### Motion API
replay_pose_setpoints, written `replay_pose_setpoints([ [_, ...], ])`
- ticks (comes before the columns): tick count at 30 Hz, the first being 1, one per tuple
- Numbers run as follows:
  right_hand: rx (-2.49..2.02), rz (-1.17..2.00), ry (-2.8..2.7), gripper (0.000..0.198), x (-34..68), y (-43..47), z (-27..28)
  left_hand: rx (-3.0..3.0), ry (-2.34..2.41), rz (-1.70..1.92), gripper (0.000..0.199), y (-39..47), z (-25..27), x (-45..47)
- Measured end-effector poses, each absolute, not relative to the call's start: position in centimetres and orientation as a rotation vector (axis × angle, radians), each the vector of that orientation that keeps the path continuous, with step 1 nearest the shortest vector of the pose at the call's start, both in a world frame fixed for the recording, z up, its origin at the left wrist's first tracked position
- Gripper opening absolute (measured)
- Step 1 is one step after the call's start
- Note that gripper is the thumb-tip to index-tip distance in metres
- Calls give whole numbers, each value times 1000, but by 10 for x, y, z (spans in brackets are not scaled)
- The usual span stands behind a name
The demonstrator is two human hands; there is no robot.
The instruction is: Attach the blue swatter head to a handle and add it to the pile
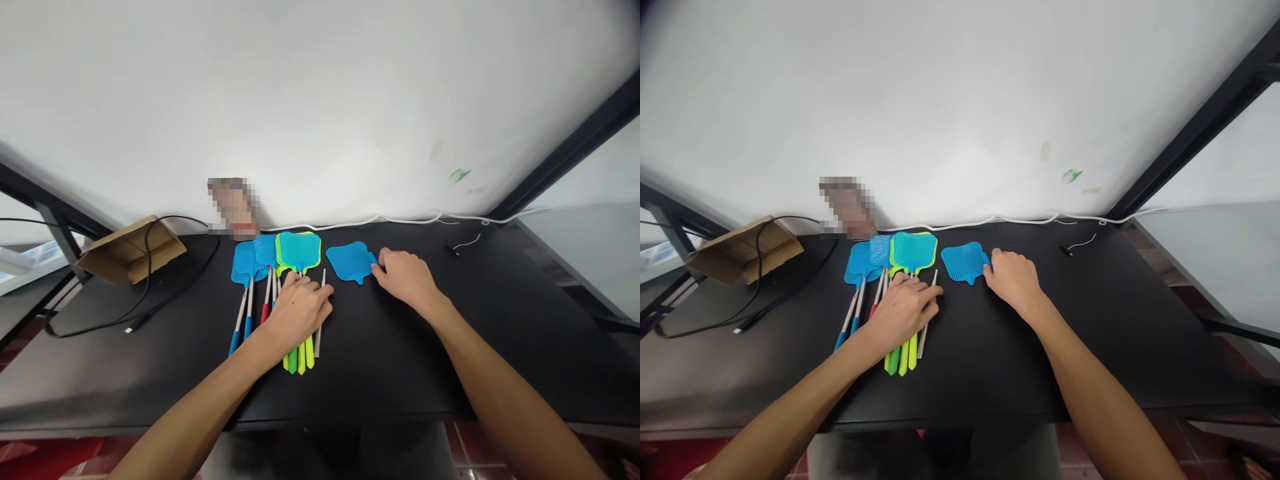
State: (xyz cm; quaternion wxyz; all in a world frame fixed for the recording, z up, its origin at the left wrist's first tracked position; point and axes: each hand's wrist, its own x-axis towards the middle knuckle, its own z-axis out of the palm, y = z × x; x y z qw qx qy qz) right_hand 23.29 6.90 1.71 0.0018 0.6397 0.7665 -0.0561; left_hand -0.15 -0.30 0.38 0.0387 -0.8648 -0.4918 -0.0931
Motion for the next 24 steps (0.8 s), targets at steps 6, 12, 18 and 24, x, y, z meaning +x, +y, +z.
replay_pose_setpoints([
  [6, 2019, -188, 2406, 20, 234, 69, 18, -2716, -1628, -605, 17, -2, 4, -3],
  [12, 2011, -195, 2421, 20, 235, 69, 19, -2688, -1976, -1375, 20, 2, 11, -11],
  [18, 2024, -222, 2458, 18, 235, 66, 21, -2422, -2108, -2119, 24, 12, 16, -19],
  [24, 1967, -655, 2925, 14, 226, 47, 33, -2256, -2136, -2516, 34, 16, 11, -19],
])
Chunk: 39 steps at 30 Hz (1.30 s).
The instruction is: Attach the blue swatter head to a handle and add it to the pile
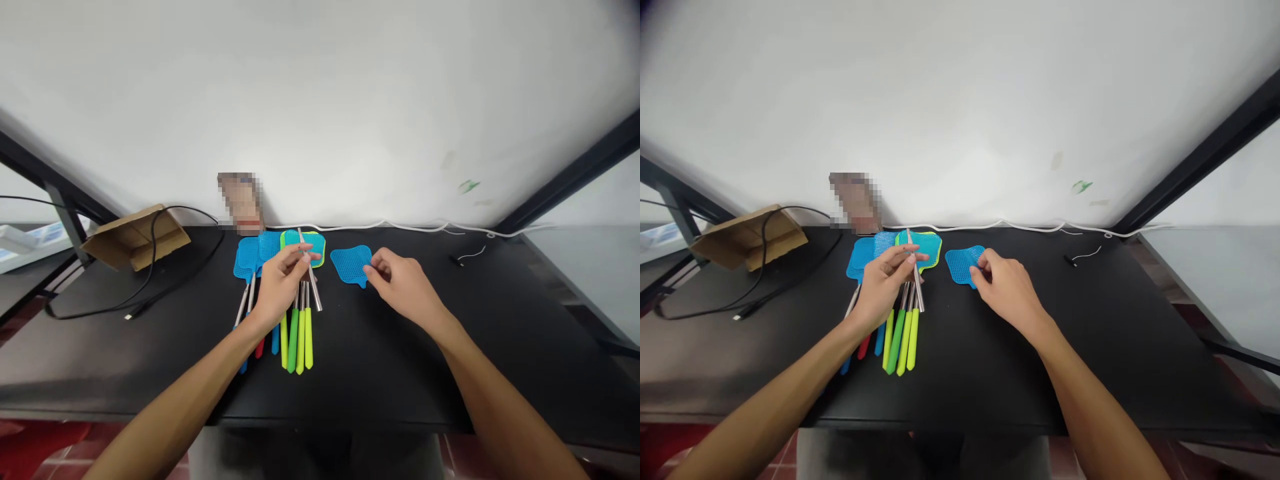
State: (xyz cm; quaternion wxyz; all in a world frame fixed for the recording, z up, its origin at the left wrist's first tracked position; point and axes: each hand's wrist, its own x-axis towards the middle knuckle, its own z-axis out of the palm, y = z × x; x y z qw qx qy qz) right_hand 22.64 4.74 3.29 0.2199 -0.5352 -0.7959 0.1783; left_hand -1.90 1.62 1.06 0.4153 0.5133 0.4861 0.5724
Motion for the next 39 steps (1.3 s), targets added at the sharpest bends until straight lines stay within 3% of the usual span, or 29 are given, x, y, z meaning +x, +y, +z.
replay_pose_setpoints([
  [5, -1144, 843, -2292, 12, 212, 29, 34, 1159, 1182, 1565, 42, 17, 10, -19],
  [15, -1083, 948, -2364, 4, 208, 24, 30, 1111, 1095, 1692, 42, 18, 14, -18],
  [39, -1057, 1099, -2254, 10, 203, 20, 30, 1244, 1031, 1691, 38, 15, 12, -13],
])
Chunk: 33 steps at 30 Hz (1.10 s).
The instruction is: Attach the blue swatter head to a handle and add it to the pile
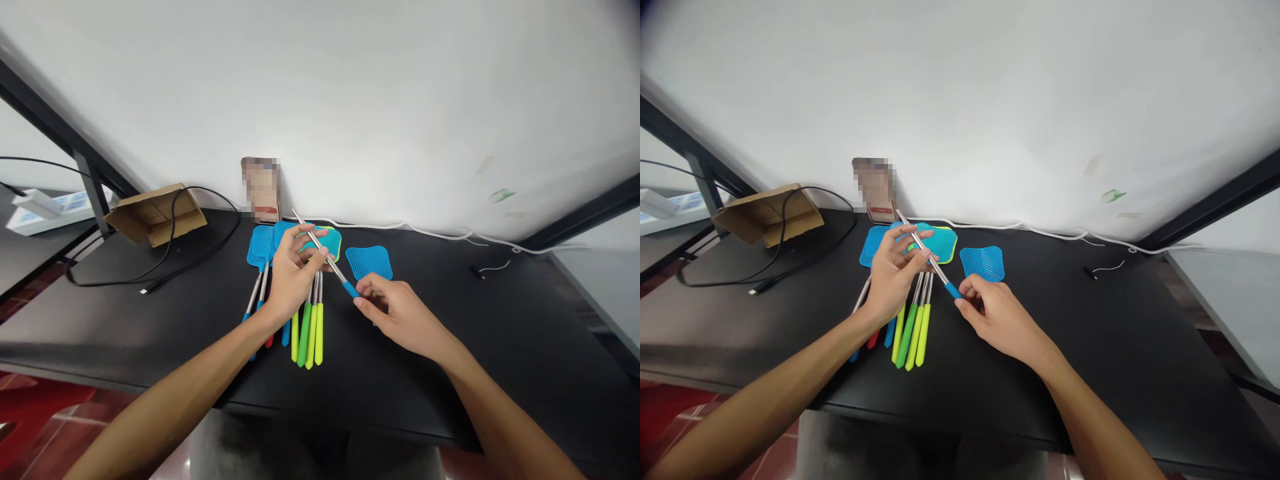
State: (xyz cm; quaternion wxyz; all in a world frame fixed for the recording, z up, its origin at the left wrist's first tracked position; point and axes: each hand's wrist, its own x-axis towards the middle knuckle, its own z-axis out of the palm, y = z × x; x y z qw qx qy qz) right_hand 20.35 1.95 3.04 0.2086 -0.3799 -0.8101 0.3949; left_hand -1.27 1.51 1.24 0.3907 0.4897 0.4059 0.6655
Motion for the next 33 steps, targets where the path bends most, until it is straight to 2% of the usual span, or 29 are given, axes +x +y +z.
replay_pose_setpoints([
  [2, -1060, 1105, -2252, 10, 203, 19, 30, 1262, 1035, 1677, 40, 14, 14, -12],
  [6, -1048, 1155, -2221, 10, 199, 16, 26, 1194, 1003, 1672, 62, 12, 17, -10],
  [8, -1034, 1215, -2173, 11, 197, 14, 23, 1146, 988, 1621, 66, 10, 17, -8],
  [16, -991, 1436, -2019, 17, 189, 9, 11, 1081, 955, 1441, 34, 6, 15, -6],
  [18, -1002, 1439, -1997, 20, 187, 7, 9, 1066, 965, 1456, 31, 6, 15, -7],
  [21, -1054, 1285, -2007, 25, 185, 3, 10, 1027, 966, 1485, 29, 8, 17, -7],
  [26, -1079, 1095, -2005, 12, 183, -2, 14, 1006, 971, 1465, 25, 7, 18, -6],
  [30, -1058, 1154, -1987, 11, 182, -4, 14, 1060, 951, 1434, 24, 5, 18, -6],
  [33, -1028, 1321, -1908, 14, 182, -6, 12, 1083, 909, 1415, 22, 4, 15, -7],
])
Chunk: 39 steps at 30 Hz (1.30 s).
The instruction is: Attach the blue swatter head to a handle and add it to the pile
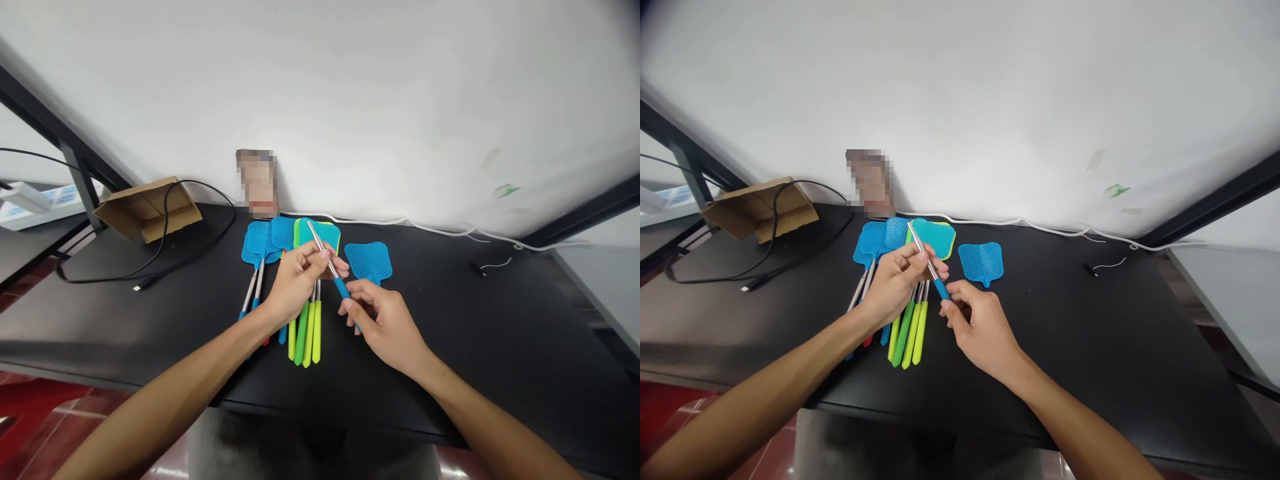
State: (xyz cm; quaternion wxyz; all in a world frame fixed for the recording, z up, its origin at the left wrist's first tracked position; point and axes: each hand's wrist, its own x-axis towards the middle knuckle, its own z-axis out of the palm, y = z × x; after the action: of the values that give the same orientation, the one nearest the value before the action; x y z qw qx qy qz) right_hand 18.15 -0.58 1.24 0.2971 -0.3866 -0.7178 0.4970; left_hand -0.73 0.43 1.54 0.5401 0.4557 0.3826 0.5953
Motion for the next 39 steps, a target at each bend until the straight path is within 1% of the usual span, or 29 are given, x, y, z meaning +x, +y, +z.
replay_pose_setpoints([
  [9, -773, 1861, -1498, 26, 175, -12, 17, 978, 790, 1360, 28, 2, 14, -4],
  [12, -734, 1995, -1346, 28, 174, -13, 18, 907, 779, 1345, 27, 0, 16, 0],
  [14, -744, 2052, -1374, 32, 175, -8, 16, 857, 759, 1313, 27, -1, 17, 2],
  [16, -807, 1993, -1547, 39, 180, 2, 14, 854, 744, 1292, 27, -1, 20, 2],
  [18, -911, 1778, -1726, 46, 188, 17, 13, 911, 740, 1279, 28, -1, 25, -1],
  [20, -995, 1544, -1728, 45, 199, 31, 15, 974, 727, 1206, 30, 0, 32, -10],
  [22, -1002, 1430, -1622, 43, 210, 42, 21, 980, 685, 1019, 31, 0, 40, -20],
  [25, -927, 1394, -1549, 41, 220, 48, 30, 1023, 678, 804, 32, 1, 48, -32],
  [30, -788, 1399, -1724, 36, 214, 41, 27, 1087, 685, 627, 32, 0, 40, -27],
  [33, -756, 1462, -1859, 31, 205, 34, 20, 1087, 670, 590, 32, -2, 33, -20],
  [39, -778, 1494, -1914, 37, 200, 31, 16, 1044, 684, 573, 33, -4, 28, -15],
])
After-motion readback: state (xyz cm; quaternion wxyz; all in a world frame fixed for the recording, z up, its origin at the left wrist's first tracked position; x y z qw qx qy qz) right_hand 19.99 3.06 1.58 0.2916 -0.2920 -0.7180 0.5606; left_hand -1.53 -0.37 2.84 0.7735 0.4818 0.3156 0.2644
